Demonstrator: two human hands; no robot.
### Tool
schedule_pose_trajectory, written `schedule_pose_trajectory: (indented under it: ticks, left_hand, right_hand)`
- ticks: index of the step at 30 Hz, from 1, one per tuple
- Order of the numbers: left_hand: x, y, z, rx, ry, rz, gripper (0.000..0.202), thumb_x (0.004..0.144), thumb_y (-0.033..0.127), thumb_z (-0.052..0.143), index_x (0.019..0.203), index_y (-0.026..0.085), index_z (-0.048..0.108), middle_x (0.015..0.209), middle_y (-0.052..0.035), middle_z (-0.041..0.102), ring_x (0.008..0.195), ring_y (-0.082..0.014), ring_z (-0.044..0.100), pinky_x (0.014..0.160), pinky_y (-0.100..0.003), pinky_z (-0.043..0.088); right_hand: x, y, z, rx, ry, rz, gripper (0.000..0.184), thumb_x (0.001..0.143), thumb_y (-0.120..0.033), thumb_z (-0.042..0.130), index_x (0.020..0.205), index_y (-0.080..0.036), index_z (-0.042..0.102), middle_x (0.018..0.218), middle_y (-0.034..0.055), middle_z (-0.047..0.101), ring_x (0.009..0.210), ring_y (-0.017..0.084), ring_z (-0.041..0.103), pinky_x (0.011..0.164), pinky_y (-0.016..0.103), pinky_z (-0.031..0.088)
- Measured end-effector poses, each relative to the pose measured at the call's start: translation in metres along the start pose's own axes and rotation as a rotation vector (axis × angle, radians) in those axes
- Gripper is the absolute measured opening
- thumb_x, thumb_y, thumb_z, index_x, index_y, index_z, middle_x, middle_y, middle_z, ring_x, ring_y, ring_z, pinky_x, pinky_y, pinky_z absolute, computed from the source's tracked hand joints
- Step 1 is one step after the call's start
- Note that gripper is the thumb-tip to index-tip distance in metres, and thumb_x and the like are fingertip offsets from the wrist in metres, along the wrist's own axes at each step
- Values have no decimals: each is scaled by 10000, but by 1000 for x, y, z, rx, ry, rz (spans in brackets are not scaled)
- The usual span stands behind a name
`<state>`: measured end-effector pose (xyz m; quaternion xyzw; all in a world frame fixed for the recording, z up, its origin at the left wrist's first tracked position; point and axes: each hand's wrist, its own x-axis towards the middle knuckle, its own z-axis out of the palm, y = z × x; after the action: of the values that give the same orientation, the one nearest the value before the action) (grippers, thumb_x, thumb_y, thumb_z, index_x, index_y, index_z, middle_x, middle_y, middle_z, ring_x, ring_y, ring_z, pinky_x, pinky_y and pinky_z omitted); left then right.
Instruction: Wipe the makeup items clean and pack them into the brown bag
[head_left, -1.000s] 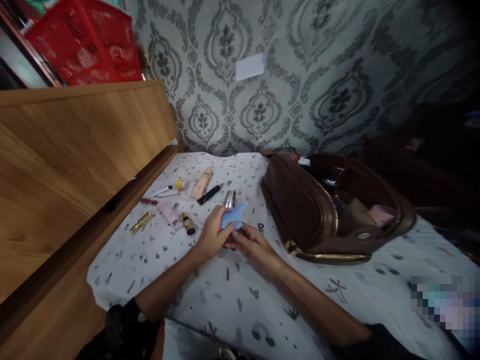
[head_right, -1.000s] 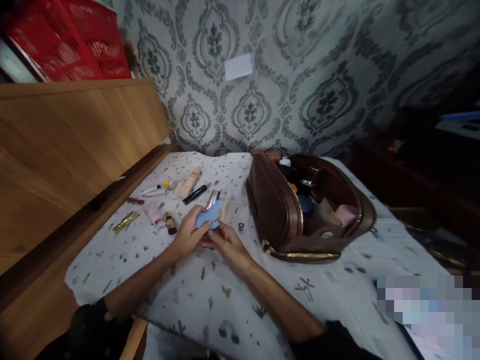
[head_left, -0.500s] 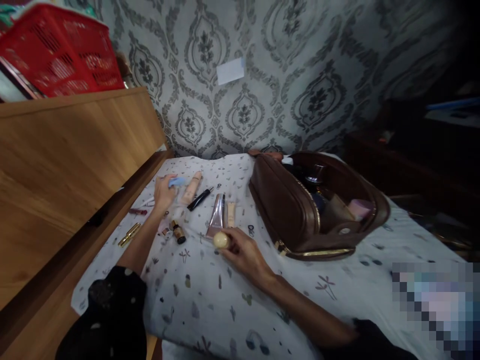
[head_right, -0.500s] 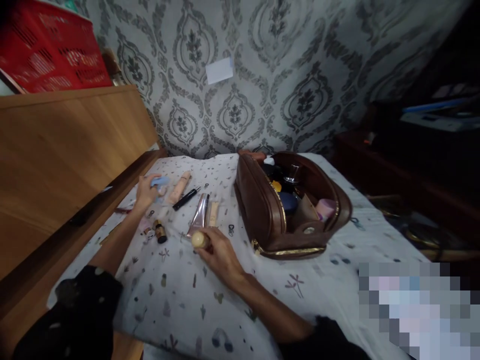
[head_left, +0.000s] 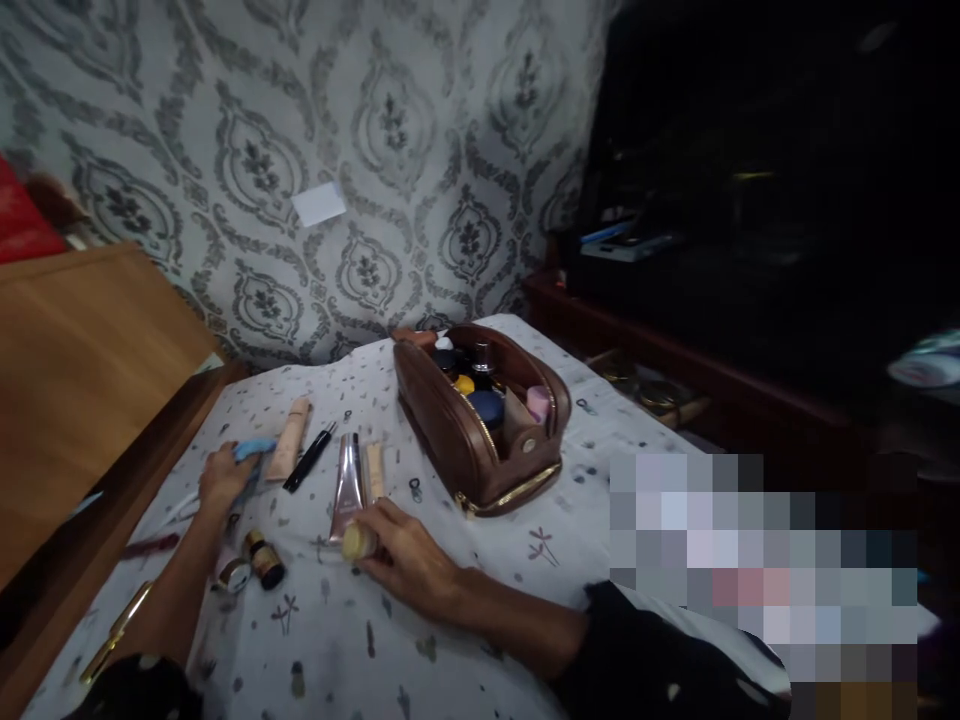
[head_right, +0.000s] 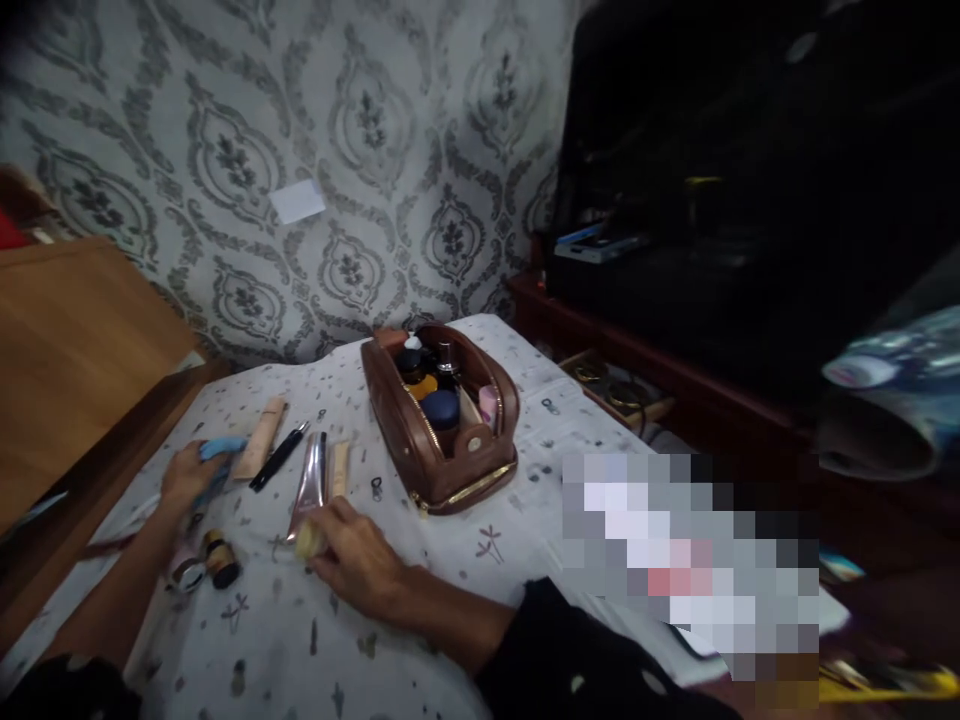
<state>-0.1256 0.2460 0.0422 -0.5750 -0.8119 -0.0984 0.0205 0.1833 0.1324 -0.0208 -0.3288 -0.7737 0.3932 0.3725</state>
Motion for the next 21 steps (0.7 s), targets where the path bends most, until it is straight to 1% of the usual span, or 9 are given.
schedule_pose_trajectory:
  ticks: [2,4,7,9,12,13,15,18,21]
  left_hand:
    - [-9,6,-5,-71,67,-26,526,860,434,447,1218,71,575,1074,-209,673,1046,-379,638,844,-452,515]
    - [-25,18,-11,-238,120,5,560,838,472,485,1261,115,570,1107,-157,678,1054,-341,641,887,-425,522]
    - [-65,47,-21,-503,133,152,600,804,540,553,1289,186,563,1186,-102,667,1084,-300,638,941,-401,522]
    - [-97,69,-27,-571,172,294,580,806,540,586,1285,213,569,1238,-94,648,1130,-291,621,980,-396,506]
    - [-140,98,-31,-556,168,566,520,865,450,560,1333,225,539,1265,-99,625,1152,-279,612,959,-380,516]
    - [-151,105,-31,-525,170,635,509,876,419,556,1348,231,533,1275,-101,620,1162,-279,608,949,-374,521]
    - [-168,115,-28,-475,153,767,487,899,359,539,1372,246,527,1325,-103,595,1205,-277,589,964,-365,515]
    - [-181,126,-23,-493,136,901,412,927,294,504,1331,259,579,1310,-90,610,1197,-251,599,1003,-346,496]
    - [-182,136,-25,-592,89,880,316,948,285,472,1200,247,659,1172,-78,670,1078,-222,651,955,-314,522]
  right_hand:
    - [-2,0,-2,-12,5,4,454,796,-143,671,1238,-209,588,1097,56,582,929,186,608,856,319,512]
    - [-3,-1,-4,-4,30,6,449,798,-175,681,1238,-202,597,1098,64,589,948,197,610,879,335,509]
    - [-2,-3,-8,89,153,15,282,857,-221,619,1136,-195,642,1040,66,610,875,176,610,825,315,515]
    - [3,-5,-10,288,212,95,227,925,-329,548,1073,-188,647,903,46,618,727,147,596,702,285,518]
    - [13,-7,-14,785,146,279,447,935,-575,474,1016,-165,634,695,7,582,545,123,559,553,260,488]
    - [15,-7,-15,941,111,316,508,907,-631,486,993,-153,636,670,6,585,531,122,566,544,258,487]
    - [15,-8,-19,1153,84,321,579,824,-694,573,954,-135,647,684,24,626,559,127,599,565,260,498]
    - [5,-12,-29,1257,68,280,627,711,-703,702,947,-123,661,696,35,664,576,124,622,569,240,492]
    - [-8,-15,-42,1259,-13,256,623,649,-644,792,981,-133,662,748,26,677,610,120,652,585,217,486]
